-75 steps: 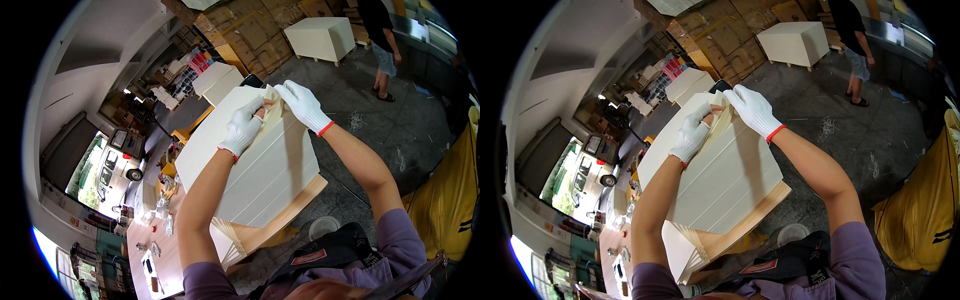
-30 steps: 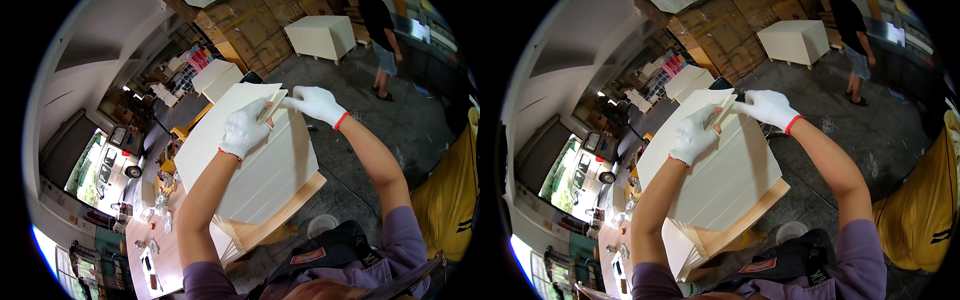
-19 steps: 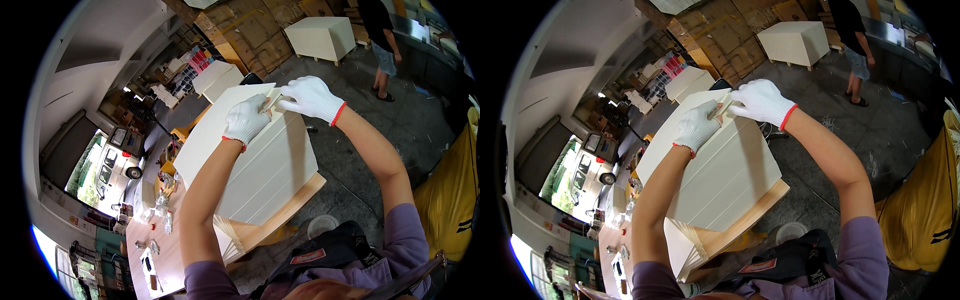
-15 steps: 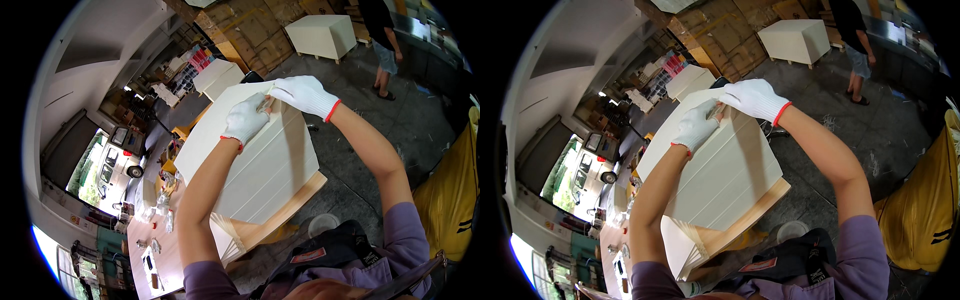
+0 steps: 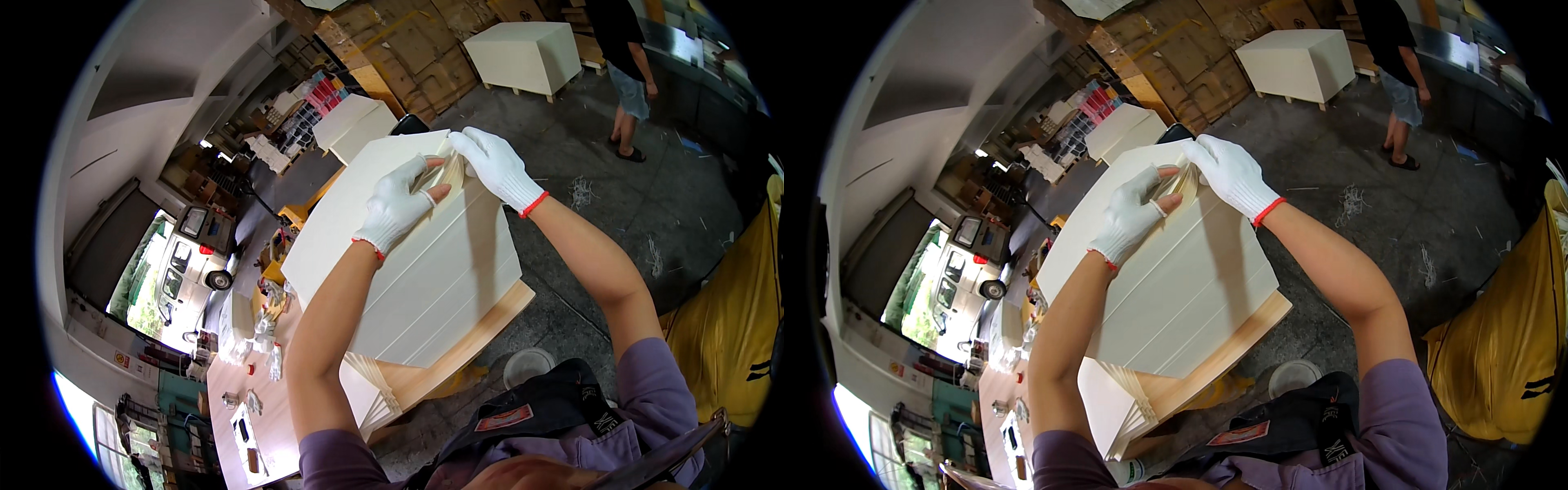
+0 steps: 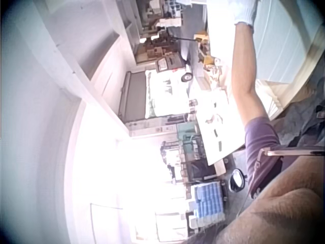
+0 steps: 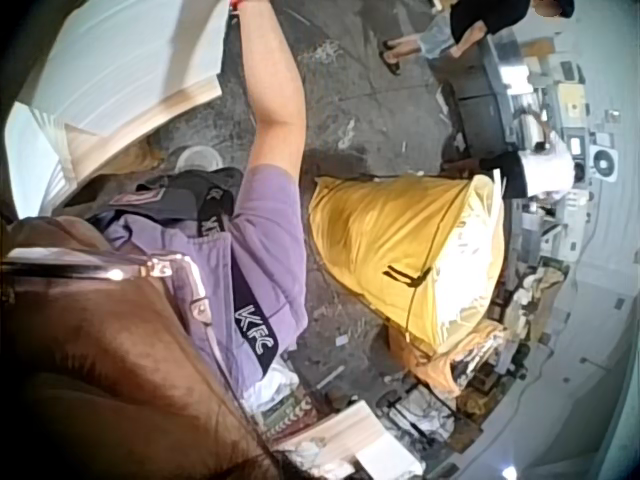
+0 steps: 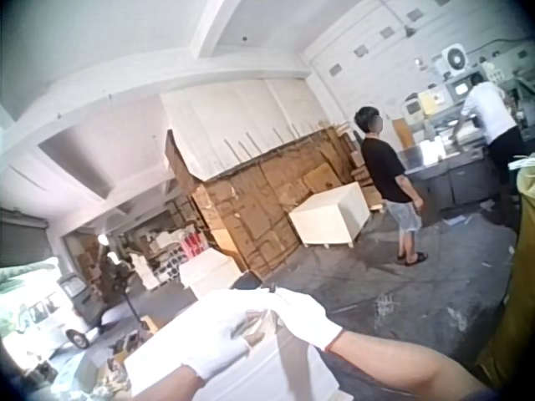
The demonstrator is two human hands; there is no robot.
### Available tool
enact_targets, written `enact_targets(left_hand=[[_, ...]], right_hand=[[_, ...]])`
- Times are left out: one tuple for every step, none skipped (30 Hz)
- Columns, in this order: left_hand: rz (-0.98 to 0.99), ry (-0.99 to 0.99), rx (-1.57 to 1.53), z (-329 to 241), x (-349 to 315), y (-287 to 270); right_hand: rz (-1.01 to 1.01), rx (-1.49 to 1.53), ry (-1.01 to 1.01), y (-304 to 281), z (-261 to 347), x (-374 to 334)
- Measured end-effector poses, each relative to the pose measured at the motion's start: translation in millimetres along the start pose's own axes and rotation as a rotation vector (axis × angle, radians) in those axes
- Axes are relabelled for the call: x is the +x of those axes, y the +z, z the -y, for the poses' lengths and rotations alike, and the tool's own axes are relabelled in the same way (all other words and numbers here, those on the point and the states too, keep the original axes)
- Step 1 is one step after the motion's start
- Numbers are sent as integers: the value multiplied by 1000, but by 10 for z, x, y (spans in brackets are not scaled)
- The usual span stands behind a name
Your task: The person sands the edges of stacked white foam blocks using a sanding block. They repeatedly rub the sanding block along the top edges and corners, then lift and reposition the stack to continue sanding different sections.
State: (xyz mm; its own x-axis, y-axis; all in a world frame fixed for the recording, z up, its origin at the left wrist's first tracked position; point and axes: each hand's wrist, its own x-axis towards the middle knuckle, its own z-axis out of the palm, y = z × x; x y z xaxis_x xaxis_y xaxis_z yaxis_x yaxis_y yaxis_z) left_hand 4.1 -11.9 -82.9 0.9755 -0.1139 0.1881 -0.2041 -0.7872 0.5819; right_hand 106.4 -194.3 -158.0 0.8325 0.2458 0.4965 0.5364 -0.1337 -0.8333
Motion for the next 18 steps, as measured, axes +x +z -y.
enact_targets(left_hand=[[2, -6, 7, -14, 4, 1], [4, -11, 14, -46, 2, -1], [6, -17, 21, -60, 6, 2], [-31, 34, -20, 5, 29, 16], [-69, 83, -60, 113, 63, 35], [-107, 131, -100, 213, 82, 42], [-109, 101, -102, 180, 78, 33], [-112, 70, -105, 127, 65, 10], [-115, 39, -107, 99, 57, -2], [-91, 29, -42, 100, 62, -5], [-67, 19, 22, 97, 73, -9], [-49, 3, 51, 84, 64, -8], [-28, -11, 78, 47, 63, 2], [-14, -31, 71, -14, 42, 22], [1, -50, 63, -57, 33, 39], [-16, -14, 67, -30, 28, 38], [-33, 23, 72, 23, 30, 47], [-49, 60, 76, 50, 27, 48]], right_hand=[[-8, -5, -3, 0, -9, -7], [-13, -11, 1, -4, -17, -11], [-17, -17, 5, -6, -26, -15], [-17, -23, 13, -12, -5, -17], [-16, -23, 14, -5, 29, -25], [-15, -24, 15, 2, 64, -34], [-19, -29, 15, -12, 95, -59], [-21, -32, 14, -17, 108, -72], [-27, -44, 14, -14, 100, -68], [-33, -56, 12, -12, 100, -65], [-40, -68, 10, -8, 100, -62], [-45, -58, -3, 4, 83, -56], [-52, -50, -15, 6, 55, -51], [-60, -42, -26, 7, 27, -49], [-64, -44, -14, 8, -2, -48], [-66, -42, -5, 25, 6, -45], [-68, -41, 5, 38, 13, -44], [-68, -35, 1, 46, 18, -45]])
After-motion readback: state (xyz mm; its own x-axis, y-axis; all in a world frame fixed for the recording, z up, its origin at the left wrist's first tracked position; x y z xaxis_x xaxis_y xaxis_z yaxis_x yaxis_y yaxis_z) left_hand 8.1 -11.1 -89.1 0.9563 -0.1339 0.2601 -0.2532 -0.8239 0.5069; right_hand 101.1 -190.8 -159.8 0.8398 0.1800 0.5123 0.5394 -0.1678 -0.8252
